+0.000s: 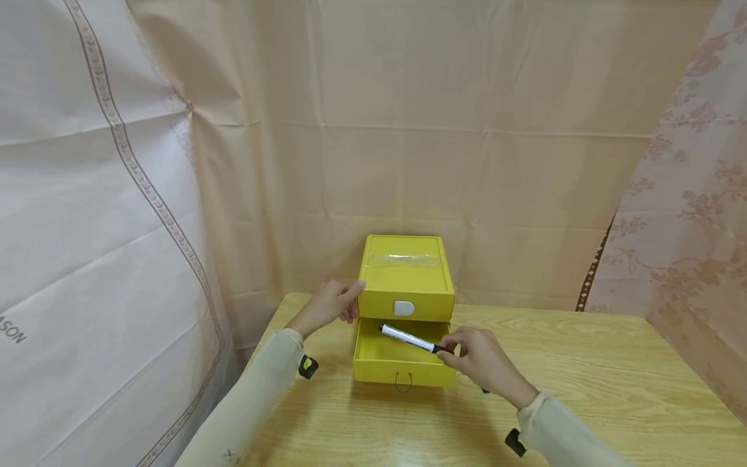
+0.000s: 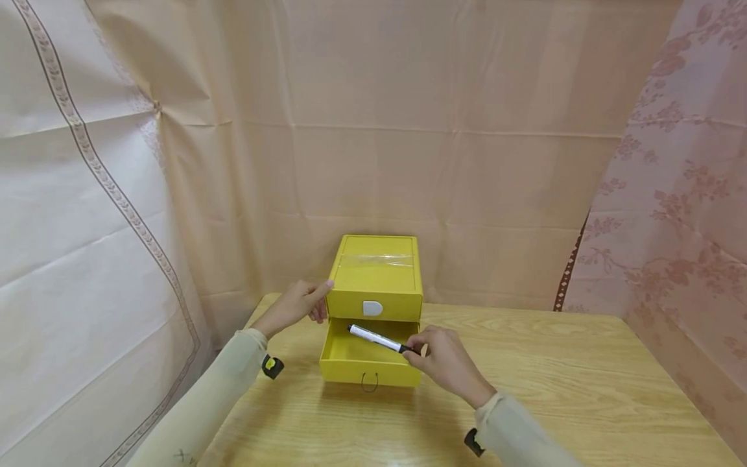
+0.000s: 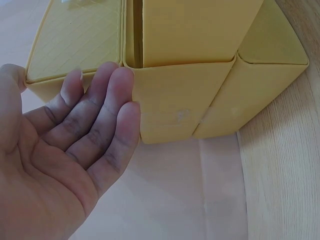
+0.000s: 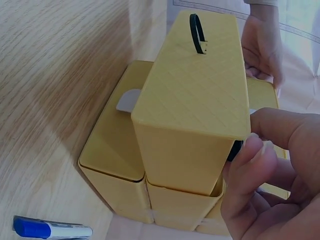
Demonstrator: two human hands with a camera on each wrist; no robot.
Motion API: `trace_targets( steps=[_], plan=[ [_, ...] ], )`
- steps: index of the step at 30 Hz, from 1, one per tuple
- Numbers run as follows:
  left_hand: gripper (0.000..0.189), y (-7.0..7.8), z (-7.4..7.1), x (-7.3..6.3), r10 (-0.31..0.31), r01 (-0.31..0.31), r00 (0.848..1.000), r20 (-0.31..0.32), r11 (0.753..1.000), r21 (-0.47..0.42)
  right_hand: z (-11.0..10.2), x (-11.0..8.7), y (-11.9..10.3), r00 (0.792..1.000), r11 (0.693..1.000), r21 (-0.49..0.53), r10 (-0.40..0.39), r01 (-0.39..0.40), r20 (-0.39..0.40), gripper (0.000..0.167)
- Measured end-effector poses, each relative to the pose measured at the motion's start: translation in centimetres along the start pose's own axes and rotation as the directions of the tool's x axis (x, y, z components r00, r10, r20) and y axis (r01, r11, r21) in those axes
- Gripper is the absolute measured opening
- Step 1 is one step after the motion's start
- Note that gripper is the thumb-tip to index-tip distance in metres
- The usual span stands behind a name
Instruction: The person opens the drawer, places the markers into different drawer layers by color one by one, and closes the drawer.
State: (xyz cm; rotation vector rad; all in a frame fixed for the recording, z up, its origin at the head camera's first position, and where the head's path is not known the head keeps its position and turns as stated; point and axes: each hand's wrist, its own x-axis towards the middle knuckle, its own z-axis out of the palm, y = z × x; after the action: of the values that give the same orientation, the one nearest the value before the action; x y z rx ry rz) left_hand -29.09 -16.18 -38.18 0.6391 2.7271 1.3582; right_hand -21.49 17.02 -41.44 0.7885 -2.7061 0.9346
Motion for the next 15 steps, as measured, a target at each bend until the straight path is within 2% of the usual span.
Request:
trace_targets(
  steps=[8,15],
  plan=[
    [0.06,0.12,0.03,-0.05,-0.001,0.001,1.0,-0.004,1.0,0.002,-0.07,0.32,-0.45,0.999,1.0,0.003,0.008,-0.008,0.032,0.009],
    [0.06,0.26,0.06,-0.06,-0.017,0.017,1.0,-0.003,1.0,-0.012,0.03,0.53,-0.48,0.996,0.997,0.045,0.06,-0.063,0.071,0.003]
  ],
)
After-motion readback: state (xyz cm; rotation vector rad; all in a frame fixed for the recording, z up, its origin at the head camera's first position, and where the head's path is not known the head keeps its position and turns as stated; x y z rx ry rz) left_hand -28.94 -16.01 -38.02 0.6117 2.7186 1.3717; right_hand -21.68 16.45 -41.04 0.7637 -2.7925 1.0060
